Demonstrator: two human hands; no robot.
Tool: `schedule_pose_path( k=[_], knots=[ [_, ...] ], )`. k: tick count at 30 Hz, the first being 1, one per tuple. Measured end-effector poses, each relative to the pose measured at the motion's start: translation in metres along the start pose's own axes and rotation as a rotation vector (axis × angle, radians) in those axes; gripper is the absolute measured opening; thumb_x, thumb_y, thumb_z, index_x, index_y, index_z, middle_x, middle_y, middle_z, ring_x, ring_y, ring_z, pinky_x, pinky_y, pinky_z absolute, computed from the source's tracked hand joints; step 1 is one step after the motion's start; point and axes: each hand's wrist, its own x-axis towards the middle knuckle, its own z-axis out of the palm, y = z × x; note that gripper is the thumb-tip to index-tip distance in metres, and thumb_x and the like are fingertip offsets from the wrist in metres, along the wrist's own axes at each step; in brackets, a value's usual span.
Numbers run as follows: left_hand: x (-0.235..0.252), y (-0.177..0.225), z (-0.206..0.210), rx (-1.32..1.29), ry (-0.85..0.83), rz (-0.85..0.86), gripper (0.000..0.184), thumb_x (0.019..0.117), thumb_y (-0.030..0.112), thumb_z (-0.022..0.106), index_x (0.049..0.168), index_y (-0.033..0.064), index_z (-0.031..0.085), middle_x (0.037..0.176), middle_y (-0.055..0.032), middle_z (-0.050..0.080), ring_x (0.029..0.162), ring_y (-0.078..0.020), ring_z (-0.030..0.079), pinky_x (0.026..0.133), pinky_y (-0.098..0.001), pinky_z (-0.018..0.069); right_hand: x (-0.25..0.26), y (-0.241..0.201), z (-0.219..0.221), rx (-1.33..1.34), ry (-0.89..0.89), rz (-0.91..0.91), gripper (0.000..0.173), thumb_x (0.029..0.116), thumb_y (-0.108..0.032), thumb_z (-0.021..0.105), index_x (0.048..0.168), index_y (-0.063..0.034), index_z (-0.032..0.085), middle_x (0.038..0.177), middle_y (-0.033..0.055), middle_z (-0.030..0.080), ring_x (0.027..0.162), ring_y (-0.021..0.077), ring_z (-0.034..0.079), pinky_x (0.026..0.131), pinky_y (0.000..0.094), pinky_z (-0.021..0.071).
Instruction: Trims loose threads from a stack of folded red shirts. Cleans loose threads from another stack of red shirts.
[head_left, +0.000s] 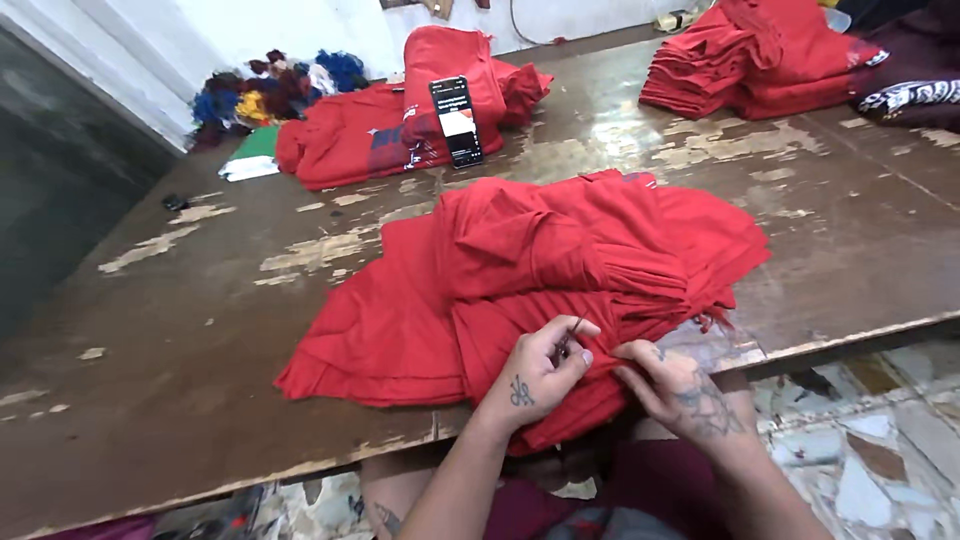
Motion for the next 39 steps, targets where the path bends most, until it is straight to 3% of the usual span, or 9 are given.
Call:
schedule_pose_path(
  k=[6,10,18,26,29,32,35,36,39],
  knots=[
    [-0.021,0.000,-0.004,0.423,-0.119,0.113,0.030,0.0961,0.015,0.060,0.124,0.0050,0.068,0.099,-0.0078,0.073,0.082,-0.0161,0.070,0.073,-0.0346,0.0594,-0.023,-0.002,-0.037,-0.095,-0.078,-0.007,0.021,0.1016,-0.013,0.054,0.103,-0.0029,0.072,0.084,0.0114,0.074,0.071,0.0238,0.074,0.063,0.0380,0.0606],
    [-0.017,0.018,-0.007,0.664,-0.163,0.177,0.041,0.1008,0.038,0.052,0.127,0.0117,0.068,0.093,-0.0095,0.070,0.070,-0.0241,0.068,0.053,-0.0432,0.0530,-0.033,-0.006,-0.037,-0.001,0.014,-0.048,0.021,0.1028,-0.013,0.054,0.101,-0.0028,0.073,0.086,0.0119,0.072,0.076,0.0216,0.071,0.069,0.0327,0.0590],
    [-0.007,0.050,-0.003,0.875,-0.159,0.477,0.026,0.0981,0.014,0.053,0.111,0.0152,0.075,0.083,-0.0069,0.071,0.068,-0.0265,0.068,0.054,-0.0410,0.0488,-0.032,-0.015,-0.036,0.081,0.148,-0.078,0.017,0.0951,-0.015,0.060,0.086,-0.0044,0.070,0.076,0.0102,0.065,0.068,0.0181,0.065,0.060,0.0280,0.0526],
    [-0.014,0.044,0.004,0.955,-0.079,0.428,0.028,0.0936,0.007,0.055,0.111,0.0130,0.075,0.082,-0.0089,0.070,0.066,-0.0277,0.067,0.053,-0.0410,0.0493,-0.030,-0.028,-0.028,0.300,0.184,-0.182,0.016,0.0970,-0.016,0.061,0.090,-0.0024,0.067,0.080,0.0117,0.068,0.076,0.0173,0.068,0.070,0.0274,0.0574],
    [-0.018,0.033,-0.005,0.790,0.011,0.293,0.032,0.1037,0.029,0.051,0.117,0.0097,0.072,0.086,-0.0085,0.071,0.069,-0.0227,0.069,0.056,-0.0381,0.0538,-0.040,-0.033,-0.036,0.361,-0.027,-0.246,0.031,0.1057,-0.032,0.055,0.100,-0.0050,0.069,0.092,0.0099,0.070,0.091,0.0179,0.069,0.083,0.0316,0.0573],
    [-0.035,0.020,-0.010,0.582,0.026,0.130,0.052,0.0984,0.052,0.058,0.116,0.0039,0.067,0.076,-0.0063,0.064,0.059,-0.0171,0.058,0.052,-0.0355,0.0475,-0.047,-0.026,-0.039,0.282,-0.157,-0.225,0.042,0.1065,-0.043,0.051,0.116,-0.0077,0.070,0.098,0.0071,0.072,0.094,0.0154,0.069,0.088,0.0314,0.0556],
    [-0.039,0.017,-0.041,0.617,-0.258,0.030,0.022,0.0932,0.029,0.067,0.097,0.0079,0.068,0.073,-0.0066,0.067,0.063,-0.0243,0.068,0.053,-0.0486,0.0543,-0.048,-0.017,-0.042,0.262,-0.134,-0.271,0.032,0.1077,-0.032,0.051,0.093,-0.0104,0.068,0.083,0.0017,0.070,0.088,0.0120,0.068,0.093,0.0316,0.0538],
    [-0.039,0.019,-0.060,0.547,-0.140,0.032,0.014,0.0938,0.024,0.065,0.092,0.0099,0.070,0.073,-0.0015,0.067,0.065,-0.0158,0.067,0.058,-0.0395,0.0559,-0.045,-0.016,-0.041,0.277,-0.129,-0.301,0.037,0.1081,-0.036,0.050,0.086,-0.0109,0.065,0.078,0.0013,0.067,0.086,0.0120,0.068,0.097,0.0337,0.0526],
    [-0.031,0.039,-0.082,-0.060,0.892,0.195,0.012,0.1013,0.013,0.060,0.090,0.0158,0.057,0.065,0.0104,0.057,0.056,-0.0004,0.055,0.054,-0.0169,0.0500,-0.017,-0.027,-0.032,0.241,-0.107,-0.395,0.036,0.1074,-0.040,0.050,0.093,-0.0126,0.068,0.085,0.0026,0.067,0.094,0.0158,0.068,0.107,0.0422,0.0475]
  ],
)
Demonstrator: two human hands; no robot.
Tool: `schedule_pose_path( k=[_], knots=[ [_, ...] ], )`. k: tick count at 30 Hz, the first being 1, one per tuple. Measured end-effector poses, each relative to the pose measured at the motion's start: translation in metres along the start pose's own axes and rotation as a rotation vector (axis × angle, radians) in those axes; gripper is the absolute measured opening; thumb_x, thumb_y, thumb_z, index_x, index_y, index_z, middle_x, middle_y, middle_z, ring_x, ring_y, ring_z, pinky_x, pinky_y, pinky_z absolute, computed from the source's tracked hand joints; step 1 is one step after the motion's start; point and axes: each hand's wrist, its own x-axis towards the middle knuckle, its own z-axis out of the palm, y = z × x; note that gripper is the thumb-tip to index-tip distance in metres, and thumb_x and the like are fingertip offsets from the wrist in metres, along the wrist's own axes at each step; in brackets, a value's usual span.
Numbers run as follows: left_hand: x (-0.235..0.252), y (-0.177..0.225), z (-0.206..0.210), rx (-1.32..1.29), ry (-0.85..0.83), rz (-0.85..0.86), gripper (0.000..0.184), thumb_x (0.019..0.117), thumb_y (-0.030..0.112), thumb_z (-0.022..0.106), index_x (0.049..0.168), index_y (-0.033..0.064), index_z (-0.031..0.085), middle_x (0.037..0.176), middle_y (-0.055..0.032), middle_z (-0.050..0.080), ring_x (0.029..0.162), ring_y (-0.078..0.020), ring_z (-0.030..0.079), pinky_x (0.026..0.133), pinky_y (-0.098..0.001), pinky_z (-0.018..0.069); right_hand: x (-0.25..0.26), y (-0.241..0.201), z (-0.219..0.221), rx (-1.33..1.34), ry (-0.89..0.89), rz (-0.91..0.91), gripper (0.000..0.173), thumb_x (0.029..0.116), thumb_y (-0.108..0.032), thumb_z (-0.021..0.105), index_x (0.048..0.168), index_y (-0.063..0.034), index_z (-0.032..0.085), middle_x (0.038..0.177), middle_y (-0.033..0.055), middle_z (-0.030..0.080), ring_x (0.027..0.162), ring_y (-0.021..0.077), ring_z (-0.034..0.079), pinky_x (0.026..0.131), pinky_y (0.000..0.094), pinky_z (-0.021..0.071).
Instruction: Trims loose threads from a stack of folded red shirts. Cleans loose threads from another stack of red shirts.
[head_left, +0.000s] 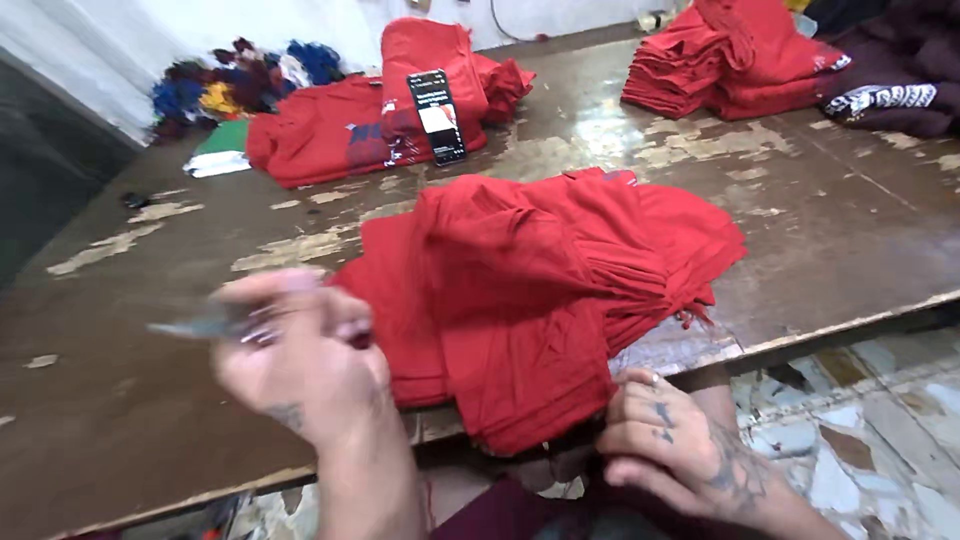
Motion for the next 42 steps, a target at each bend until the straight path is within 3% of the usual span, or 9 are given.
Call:
schedule_pose_path(
  k=[6,10,15,25,29,31,33,36,42],
  knots=[
    [-0.003,-0.017,0.055,0.269,-0.396,0.088,0.028,0.1062,0.019,0.049,0.102,0.0025,0.070,0.084,0.0007,0.069,0.072,-0.0024,0.063,0.067,-0.0216,0.0541,0.118,0.053,0.002,-0.316,-0.057,0.142,0.038,0.1034,-0.042,0.055,0.119,-0.0126,0.075,0.127,0.0116,0.072,0.125,0.0315,0.064,0.109,0.0606,0.0441],
    [0.006,-0.080,0.049,0.603,-0.511,-0.169,0.034,0.1099,0.023,0.041,0.121,0.0059,0.068,0.112,-0.0103,0.069,0.089,-0.0188,0.067,0.083,-0.0408,0.0557,0.135,0.127,0.025,-0.293,-0.394,0.481,0.058,0.1015,-0.059,0.050,0.149,-0.0263,0.056,0.158,0.0106,0.048,0.151,0.0348,0.035,0.118,0.0667,0.0227],
    [-0.036,-0.027,0.021,0.800,-0.723,-0.077,0.055,0.0921,0.051,0.067,0.124,0.0059,0.071,0.116,-0.0149,0.070,0.092,-0.0280,0.072,0.074,-0.0477,0.0592,0.123,0.131,0.025,-0.236,-0.332,0.477,0.065,0.0988,-0.062,0.051,0.147,-0.0182,0.058,0.156,0.0137,0.049,0.151,0.0341,0.036,0.119,0.0610,0.0261],
    [-0.067,-0.027,0.024,0.420,-0.885,0.213,0.023,0.0858,0.009,0.064,0.107,0.0093,0.072,0.095,-0.0068,0.070,0.079,-0.0176,0.069,0.065,-0.0362,0.0586,0.179,0.107,0.005,-0.437,-0.450,0.505,0.066,0.0958,-0.068,0.052,0.151,-0.0310,0.053,0.137,0.0206,0.063,0.120,0.0460,0.062,0.100,0.0790,0.0363],
    [-0.064,-0.012,0.019,0.759,-0.809,-0.107,0.064,0.0887,0.031,0.074,0.144,0.0047,0.055,0.089,-0.0109,0.072,0.072,-0.0276,0.070,0.065,-0.0499,0.0578,0.211,0.134,0.036,-0.413,-0.587,0.599,0.078,0.0979,-0.074,0.036,0.163,-0.0320,0.031,0.168,0.0163,0.028,0.153,0.0464,0.024,0.112,0.0815,0.0147],
    [-0.064,-0.014,0.016,0.813,-0.762,-0.170,0.046,0.0888,0.027,0.073,0.128,0.0047,0.064,0.085,-0.0108,0.071,0.072,-0.0287,0.070,0.065,-0.0510,0.0568,0.204,0.149,0.050,-0.308,-0.594,0.659,0.080,0.0979,-0.076,0.032,0.165,-0.0347,0.020,0.172,0.0138,0.014,0.157,0.0444,0.010,0.114,0.0809,0.0079],
    [-0.065,-0.017,0.013,0.713,-0.705,-0.178,0.025,0.0909,0.020,0.069,0.111,0.0052,0.069,0.086,-0.0071,0.071,0.075,-0.0220,0.069,0.067,-0.0449,0.0572,0.192,0.152,0.049,-0.264,-0.376,0.554,0.074,0.0998,-0.070,0.039,0.161,-0.0285,0.035,0.168,0.0157,0.028,0.156,0.0412,0.022,0.118,0.0740,0.0164],
    [-0.065,-0.021,0.005,0.492,-0.617,-0.243,0.043,0.0920,0.014,0.065,0.132,-0.0002,0.058,0.089,-0.0035,0.067,0.074,-0.0130,0.064,0.067,-0.0333,0.0561,0.159,0.122,0.042,-0.270,0.077,0.163,0.056,0.1026,-0.051,0.049,0.137,-0.0098,0.065,0.143,0.0184,0.059,0.137,0.0363,0.052,0.114,0.0584,0.0390],
    [-0.053,-0.023,-0.009,0.587,-0.708,-0.252,0.022,0.0959,0.017,0.063,0.109,0.0017,0.072,0.096,-0.0086,0.072,0.084,-0.0171,0.068,0.078,-0.0384,0.0563,0.072,0.056,0.045,-0.148,-0.054,0.023,0.044,0.0988,-0.046,0.060,0.082,-0.0057,0.065,0.090,0.0144,0.071,0.097,0.0328,0.071,0.106,0.0589,0.0465]
  ],
)
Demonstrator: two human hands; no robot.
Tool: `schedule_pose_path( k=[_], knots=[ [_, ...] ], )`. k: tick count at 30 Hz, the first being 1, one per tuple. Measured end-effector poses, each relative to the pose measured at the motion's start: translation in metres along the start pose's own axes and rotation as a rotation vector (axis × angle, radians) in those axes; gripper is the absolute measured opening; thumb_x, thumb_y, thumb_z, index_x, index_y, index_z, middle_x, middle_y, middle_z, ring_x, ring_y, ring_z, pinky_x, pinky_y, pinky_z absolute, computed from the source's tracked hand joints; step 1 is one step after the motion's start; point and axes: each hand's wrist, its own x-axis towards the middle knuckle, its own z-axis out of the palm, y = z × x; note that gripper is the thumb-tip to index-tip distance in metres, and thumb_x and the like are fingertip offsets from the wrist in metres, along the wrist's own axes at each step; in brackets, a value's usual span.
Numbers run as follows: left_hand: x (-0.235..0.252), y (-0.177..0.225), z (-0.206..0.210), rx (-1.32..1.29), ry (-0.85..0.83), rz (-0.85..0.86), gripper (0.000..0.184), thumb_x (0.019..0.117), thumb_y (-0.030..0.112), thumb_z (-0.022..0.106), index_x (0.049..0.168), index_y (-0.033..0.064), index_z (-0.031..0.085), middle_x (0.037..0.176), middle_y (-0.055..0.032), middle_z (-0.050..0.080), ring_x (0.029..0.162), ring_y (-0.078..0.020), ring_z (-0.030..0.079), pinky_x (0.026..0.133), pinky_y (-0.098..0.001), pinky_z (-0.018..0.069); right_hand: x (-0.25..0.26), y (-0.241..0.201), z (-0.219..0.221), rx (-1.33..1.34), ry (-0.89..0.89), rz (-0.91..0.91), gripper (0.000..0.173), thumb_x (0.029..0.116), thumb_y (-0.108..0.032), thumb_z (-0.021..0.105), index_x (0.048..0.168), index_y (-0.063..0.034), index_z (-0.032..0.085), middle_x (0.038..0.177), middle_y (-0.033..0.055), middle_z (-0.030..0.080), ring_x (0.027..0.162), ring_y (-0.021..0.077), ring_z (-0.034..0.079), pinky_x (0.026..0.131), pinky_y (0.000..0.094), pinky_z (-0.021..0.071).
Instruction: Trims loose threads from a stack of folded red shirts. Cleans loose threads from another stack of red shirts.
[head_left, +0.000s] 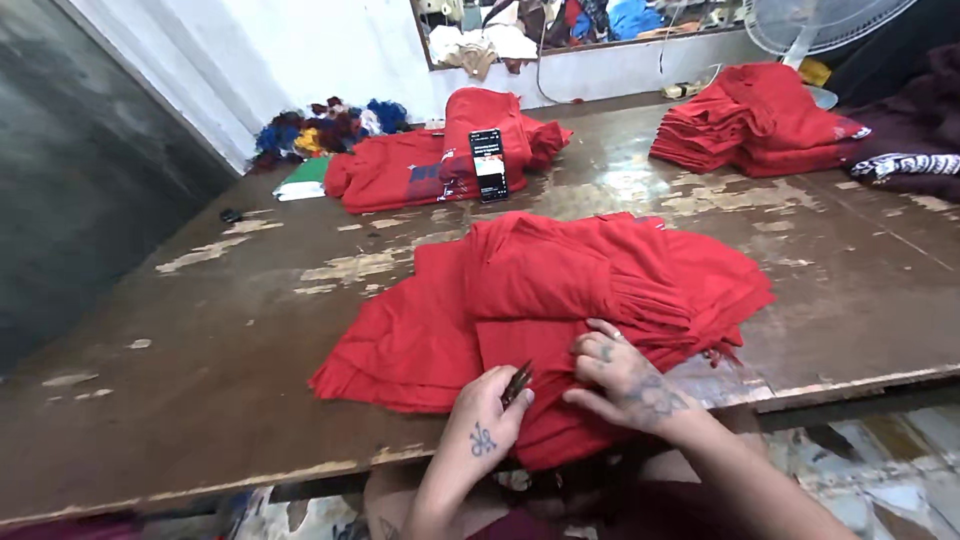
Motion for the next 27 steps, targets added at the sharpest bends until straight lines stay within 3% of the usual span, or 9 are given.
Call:
schedule_pose_path(
  k=[3,6,10,12,15,19,22,25,27],
  knots=[
    [0.008,0.009,0.000,0.081,0.038,0.150,0.023,0.1013,0.019,0.054,0.105,0.0021,0.068,0.097,-0.0104,0.069,0.084,-0.0206,0.067,0.074,-0.0402,0.0561,-0.005,-0.013,-0.027,0.018,0.092,0.113,0.054,0.1030,-0.054,0.050,0.094,-0.0031,0.066,0.081,0.0119,0.067,0.076,0.0252,0.067,0.074,0.0423,0.0555],
    [0.020,0.026,0.012,0.122,0.194,0.316,0.021,0.1014,0.015,0.053,0.105,0.0002,0.068,0.084,-0.0092,0.071,0.072,-0.0193,0.069,0.065,-0.0378,0.0570,0.011,-0.023,-0.025,-0.113,-0.010,0.203,0.067,0.0957,-0.064,0.053,0.121,-0.0042,0.069,0.093,0.0163,0.071,0.075,0.0306,0.071,0.062,0.0466,0.0572],
    [0.013,0.016,-0.007,0.044,0.087,0.446,0.022,0.1012,0.021,0.057,0.095,0.0037,0.070,0.078,-0.0050,0.069,0.069,-0.0093,0.065,0.064,-0.0255,0.0542,0.005,-0.017,-0.037,-0.126,-0.059,0.462,0.027,0.0824,-0.005,0.069,0.108,-0.0029,0.076,0.112,0.0252,0.072,0.104,0.0422,0.070,0.085,0.0566,0.0565],
    [0.001,-0.005,-0.024,0.087,-0.127,0.341,0.021,0.0984,0.022,0.060,0.094,0.0051,0.071,0.075,-0.0039,0.067,0.066,-0.0108,0.063,0.062,-0.0295,0.0539,-0.030,-0.008,-0.041,-0.133,0.047,0.332,0.025,0.0787,-0.005,0.070,0.103,-0.0067,0.077,0.105,0.0228,0.073,0.100,0.0414,0.071,0.083,0.0561,0.0569],
    [-0.004,-0.019,-0.026,0.201,-0.387,0.172,0.021,0.0970,0.023,0.063,0.096,0.0058,0.074,0.076,-0.0080,0.070,0.068,-0.0231,0.069,0.064,-0.0487,0.0568,-0.071,-0.003,-0.018,-0.138,0.047,0.233,0.035,0.0902,-0.014,0.062,0.123,-0.0123,0.074,0.102,0.0167,0.072,0.093,0.0329,0.072,0.079,0.0467,0.0601],
    [0.014,0.017,0.003,-0.092,-0.074,0.381,0.035,0.1083,0.026,0.048,0.109,0.0032,0.074,0.076,-0.0033,0.067,0.062,-0.0053,0.060,0.059,-0.0220,0.0518,-0.078,-0.003,-0.008,-0.099,0.152,0.226,0.028,0.0967,-0.021,0.063,0.120,-0.0130,0.076,0.098,0.0167,0.072,0.089,0.0286,0.071,0.080,0.0401,0.0589],
    [0.031,0.015,0.030,0.045,-0.173,0.285,0.041,0.1030,0.041,0.053,0.124,0.0097,0.071,0.088,-0.0063,0.075,0.072,-0.0184,0.070,0.065,-0.0416,0.0575,-0.089,-0.013,-0.021,-0.025,0.207,0.155,0.018,0.0986,-0.012,0.062,0.104,-0.0058,0.077,0.087,0.0137,0.072,0.082,0.0226,0.071,0.078,0.0309,0.0584],
    [0.031,0.000,0.022,-0.048,-0.217,0.231,0.067,0.1007,0.062,0.046,0.133,0.0051,0.063,0.079,0.0019,0.063,0.065,-0.0062,0.056,0.059,-0.0274,0.0492,-0.106,-0.023,-0.046,0.051,0.097,0.205,0.018,0.1012,-0.015,0.059,0.102,-0.0052,0.074,0.089,0.0120,0.072,0.082,0.0201,0.071,0.077,0.0298,0.0586],
    [0.028,0.002,0.016,-0.230,-0.163,0.256,0.057,0.1058,0.052,0.044,0.128,0.0013,0.059,0.080,0.0048,0.059,0.068,0.0000,0.053,0.062,-0.0199,0.0470,-0.109,-0.028,-0.054,0.057,0.041,0.284,0.027,0.1039,-0.027,0.058,0.114,-0.0065,0.072,0.096,0.0129,0.071,0.084,0.0196,0.070,0.075,0.0310,0.0585]
  ],
)
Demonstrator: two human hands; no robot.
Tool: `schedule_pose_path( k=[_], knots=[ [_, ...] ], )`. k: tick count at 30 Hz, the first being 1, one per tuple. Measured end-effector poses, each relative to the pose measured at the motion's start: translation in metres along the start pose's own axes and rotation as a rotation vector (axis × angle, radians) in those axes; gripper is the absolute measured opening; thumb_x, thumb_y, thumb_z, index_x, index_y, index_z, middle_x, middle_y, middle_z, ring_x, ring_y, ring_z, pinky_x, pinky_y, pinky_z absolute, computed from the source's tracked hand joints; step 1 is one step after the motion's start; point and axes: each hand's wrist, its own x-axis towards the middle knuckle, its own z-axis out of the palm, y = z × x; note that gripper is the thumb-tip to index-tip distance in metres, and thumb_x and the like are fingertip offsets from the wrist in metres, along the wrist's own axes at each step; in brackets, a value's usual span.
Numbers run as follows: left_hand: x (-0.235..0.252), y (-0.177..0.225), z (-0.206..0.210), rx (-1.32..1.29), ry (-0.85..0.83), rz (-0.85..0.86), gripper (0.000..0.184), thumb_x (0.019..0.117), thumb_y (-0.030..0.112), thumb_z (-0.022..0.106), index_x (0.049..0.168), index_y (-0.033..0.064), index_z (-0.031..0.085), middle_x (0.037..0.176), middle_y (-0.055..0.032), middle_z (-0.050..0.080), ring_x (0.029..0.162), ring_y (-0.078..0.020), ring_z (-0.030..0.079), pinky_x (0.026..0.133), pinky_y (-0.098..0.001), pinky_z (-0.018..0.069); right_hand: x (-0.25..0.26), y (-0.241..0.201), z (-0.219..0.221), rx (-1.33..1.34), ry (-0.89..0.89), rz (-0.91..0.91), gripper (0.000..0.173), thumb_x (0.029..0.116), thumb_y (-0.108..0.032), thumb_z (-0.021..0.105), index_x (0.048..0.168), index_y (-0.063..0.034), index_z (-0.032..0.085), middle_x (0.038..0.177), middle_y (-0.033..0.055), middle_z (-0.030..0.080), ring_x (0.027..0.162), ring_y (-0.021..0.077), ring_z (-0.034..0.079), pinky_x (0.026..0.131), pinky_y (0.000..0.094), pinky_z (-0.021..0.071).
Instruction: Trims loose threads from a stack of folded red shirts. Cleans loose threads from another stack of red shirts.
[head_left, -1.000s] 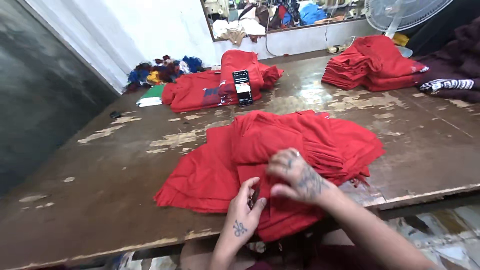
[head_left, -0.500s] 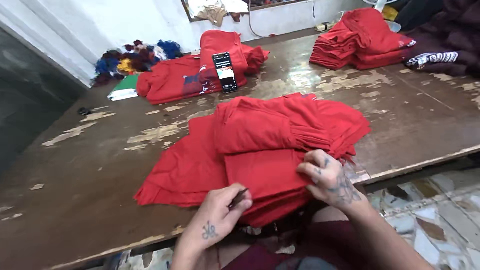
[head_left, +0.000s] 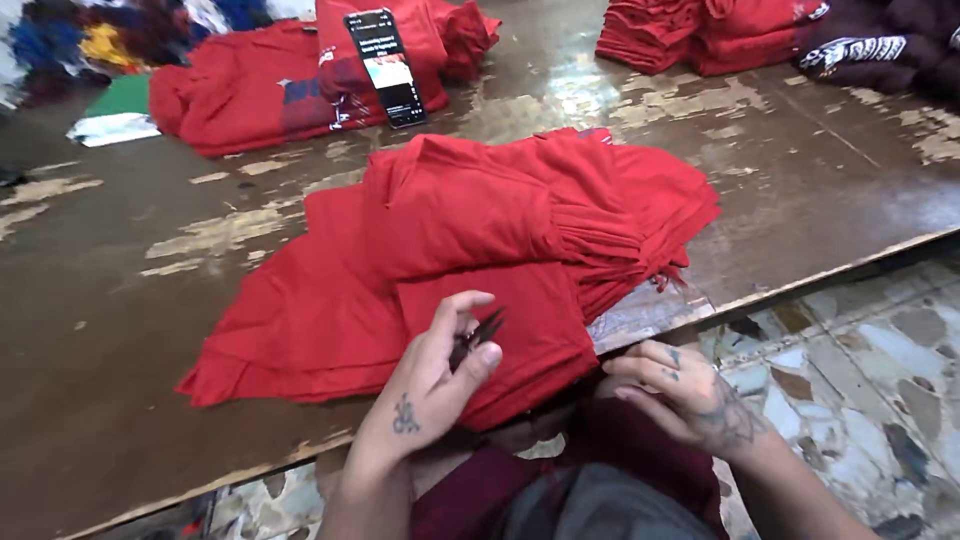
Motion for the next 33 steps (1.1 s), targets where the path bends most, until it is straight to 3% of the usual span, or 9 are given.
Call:
schedule_pose_path(
  k=[2,4,6,9,13,17,20,24,33],
  knots=[
    [0.002,0.008,0.009,-0.210,0.115,0.055,0.035,0.1075,0.035,0.046,0.124,0.0063,0.058,0.082,0.0086,0.059,0.069,0.0023,0.054,0.064,-0.0161,0.0459,0.011,-0.005,0.004,-0.004,0.031,0.036,0.036,0.1039,-0.036,0.058,0.125,-0.0095,0.069,0.104,0.0161,0.069,0.089,0.0209,0.069,0.078,0.0318,0.0585],
    [0.010,0.013,0.026,-0.345,0.199,0.073,0.029,0.1071,0.030,0.049,0.127,0.0110,0.055,0.081,0.0102,0.060,0.067,0.0022,0.055,0.062,-0.0158,0.0476,0.030,-0.005,0.020,-0.020,0.108,0.026,0.035,0.1026,-0.038,0.059,0.127,-0.0140,0.071,0.107,0.0173,0.069,0.095,0.0229,0.069,0.084,0.0338,0.0575],
    [0.018,0.006,0.042,-0.257,0.244,0.008,0.033,0.1050,0.027,0.052,0.133,0.0102,0.056,0.077,0.0085,0.058,0.063,-0.0004,0.055,0.058,-0.0181,0.0488,0.041,0.005,0.038,-0.056,0.154,-0.007,0.025,0.0999,-0.027,0.063,0.114,-0.0120,0.077,0.101,0.0170,0.072,0.093,0.0265,0.071,0.085,0.0377,0.0587],
    [0.019,-0.004,0.042,-0.079,0.211,-0.061,0.035,0.1032,0.030,0.055,0.130,0.0091,0.063,0.073,0.0087,0.056,0.059,0.0007,0.051,0.056,-0.0180,0.0456,0.028,0.009,0.025,-0.055,0.126,-0.051,0.017,0.1007,-0.014,0.059,0.098,-0.0070,0.075,0.091,0.0125,0.071,0.086,0.0219,0.070,0.079,0.0317,0.0586],
    [0.009,-0.009,0.037,-0.168,0.163,-0.010,0.035,0.1023,0.024,0.055,0.131,0.0044,0.062,0.082,0.0073,0.063,0.068,0.0019,0.055,0.063,-0.0172,0.0484,-0.002,0.004,-0.016,0.048,-0.157,0.038,0.032,0.1071,-0.029,0.051,0.096,-0.0054,0.070,0.085,0.0101,0.070,0.078,0.0188,0.069,0.071,0.0332,0.0569],
    [0.019,0.009,0.041,-0.345,0.167,-0.015,0.037,0.1036,0.021,0.054,0.137,0.0048,0.055,0.083,0.0077,0.064,0.068,-0.0003,0.060,0.061,-0.0176,0.0522,0.021,-0.007,-0.005,0.001,-0.002,0.073,0.048,0.1053,-0.047,0.051,0.113,-0.0037,0.070,0.097,0.0139,0.072,0.087,0.0211,0.070,0.078,0.0346,0.0584],
    [0.024,0.016,0.051,-0.258,0.117,0.000,0.039,0.1045,0.022,0.053,0.136,-0.0005,0.056,0.085,0.0039,0.065,0.068,-0.0013,0.059,0.061,-0.0194,0.0523,0.039,-0.001,0.030,-0.073,0.135,0.102,0.035,0.1005,-0.035,0.062,0.110,-0.0026,0.073,0.102,0.0148,0.075,0.092,0.0233,0.073,0.084,0.0347,0.0602],
    [0.024,0.001,0.053,0.054,0.045,-0.003,0.040,0.1019,0.025,0.052,0.131,0.0018,0.066,0.103,-0.0047,0.072,0.086,-0.0068,0.064,0.079,-0.0248,0.0542,0.035,0.011,0.048,-0.147,0.157,0.086,0.018,0.0983,-0.011,0.060,0.099,-0.0019,0.075,0.091,0.0142,0.074,0.083,0.0254,0.074,0.076,0.0352,0.0609],
    [0.013,-0.001,0.046,0.259,-0.097,0.276,0.032,0.1003,0.018,0.055,0.126,0.0078,0.072,0.106,-0.0094,0.074,0.094,-0.0207,0.072,0.082,-0.0365,0.0587,0.021,0.003,0.019,-0.193,0.133,0.052,0.024,0.1051,-0.015,0.048,0.098,-0.0049,0.068,0.088,0.0119,0.070,0.081,0.0229,0.070,0.070,0.0344,0.0580]
  ],
)
